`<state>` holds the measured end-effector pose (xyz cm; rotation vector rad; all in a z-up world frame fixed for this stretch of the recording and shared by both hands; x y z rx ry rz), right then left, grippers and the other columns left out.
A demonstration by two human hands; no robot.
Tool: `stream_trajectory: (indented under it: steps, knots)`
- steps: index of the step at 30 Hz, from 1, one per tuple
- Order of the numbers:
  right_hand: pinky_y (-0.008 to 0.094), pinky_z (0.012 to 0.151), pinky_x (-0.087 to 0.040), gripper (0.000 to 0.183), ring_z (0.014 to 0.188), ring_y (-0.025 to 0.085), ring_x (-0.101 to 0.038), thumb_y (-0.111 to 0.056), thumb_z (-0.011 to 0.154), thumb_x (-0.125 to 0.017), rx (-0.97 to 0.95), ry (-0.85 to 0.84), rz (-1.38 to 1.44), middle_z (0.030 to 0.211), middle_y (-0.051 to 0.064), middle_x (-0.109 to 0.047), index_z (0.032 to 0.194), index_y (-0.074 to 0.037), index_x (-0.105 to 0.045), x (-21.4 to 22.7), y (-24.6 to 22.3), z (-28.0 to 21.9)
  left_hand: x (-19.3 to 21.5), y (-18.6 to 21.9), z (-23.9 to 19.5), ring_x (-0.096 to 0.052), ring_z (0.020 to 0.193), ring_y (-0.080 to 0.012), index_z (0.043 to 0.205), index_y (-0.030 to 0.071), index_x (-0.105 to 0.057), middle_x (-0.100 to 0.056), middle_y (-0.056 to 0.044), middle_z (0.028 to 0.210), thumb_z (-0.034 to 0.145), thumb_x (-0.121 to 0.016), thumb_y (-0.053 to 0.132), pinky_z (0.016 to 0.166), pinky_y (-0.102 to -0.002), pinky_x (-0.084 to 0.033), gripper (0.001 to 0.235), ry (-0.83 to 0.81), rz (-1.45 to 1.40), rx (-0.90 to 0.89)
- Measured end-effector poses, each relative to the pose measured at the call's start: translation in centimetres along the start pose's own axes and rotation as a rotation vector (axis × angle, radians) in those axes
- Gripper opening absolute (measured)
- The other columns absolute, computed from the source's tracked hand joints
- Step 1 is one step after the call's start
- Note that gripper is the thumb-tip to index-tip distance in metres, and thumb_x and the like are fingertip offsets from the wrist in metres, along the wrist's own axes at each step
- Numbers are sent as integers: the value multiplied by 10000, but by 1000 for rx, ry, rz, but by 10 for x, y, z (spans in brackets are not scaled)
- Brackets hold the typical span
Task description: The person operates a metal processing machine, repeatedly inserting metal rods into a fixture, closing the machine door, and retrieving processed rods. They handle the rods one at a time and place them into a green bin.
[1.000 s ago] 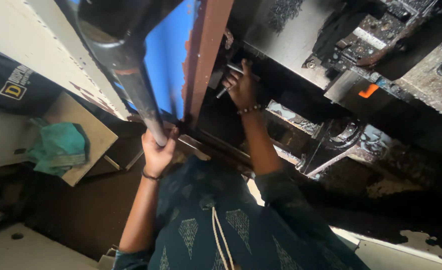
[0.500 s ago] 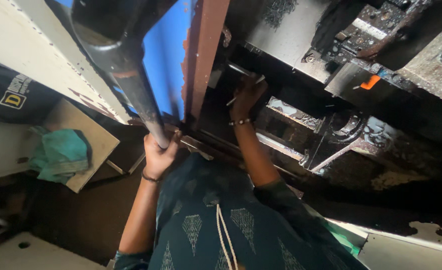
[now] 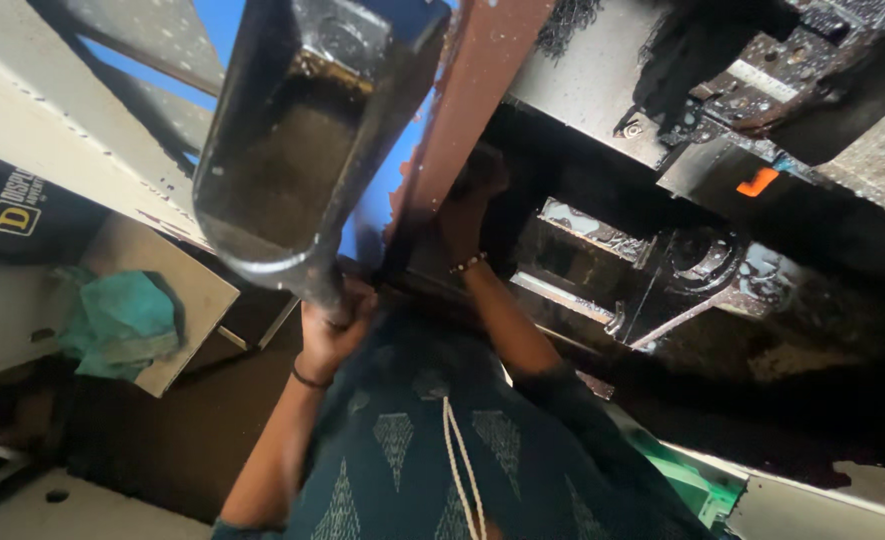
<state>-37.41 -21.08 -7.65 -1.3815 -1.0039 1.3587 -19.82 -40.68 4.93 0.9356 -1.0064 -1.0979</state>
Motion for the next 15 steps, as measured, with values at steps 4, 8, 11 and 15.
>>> stream_trajectory:
  steps: [4, 8, 11, 15]
  knots:
    - [469, 1030, -510, 709, 1162, 277, -623, -192, 874, -769, 89, 5, -128, 1296, 138, -601, 1391, -32, -312, 4, 13, -4, 0, -19, -14, -640, 785, -133, 915, 24, -674, -679, -73, 880, 884, -737, -58, 694, -280, -517, 108, 0, 58, 2]
    - [496, 1162, -396, 587, 1217, 308, -654, -151, 908, -761, 256, 41, -687, 1305, 137, -676, 1403, -67, -455, 12, 14, 0, -3, -35, -24, -643, 757, -99, 908, 45, -605, -713, -59, 906, 923, -774, -17, 668, -249, -518, 181, 48, 28, 90]
    - [466, 1041, -458, 652, 1178, 313, -607, -183, 771, -833, 436, 156, -884, 1266, 133, -632, 1312, -135, -473, 14, 9, -2, -5, -37, -26, -638, 794, -114, 1027, 8, -684, -675, -46, 870, 912, -753, -12, 710, -275, -530, 136, 23, -24, 193]
    - [408, 1050, -540, 707, 1198, 260, -634, -137, 875, -778, 132, -2, -155, 1321, 149, -620, 1436, -15, -365, 16, 36, 3, -5, -11, -9, -661, 792, -135, 981, 55, -673, -677, -59, 866, 934, -742, -13, 718, -284, -539, 108, 80, -30, 20]
Point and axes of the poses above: each hand's wrist, its own z-axis towards the middle knuckle, its own x-axis out of the back of the hand, y = z × x, the point moved 6 cm from there along z, towards the middle knuckle
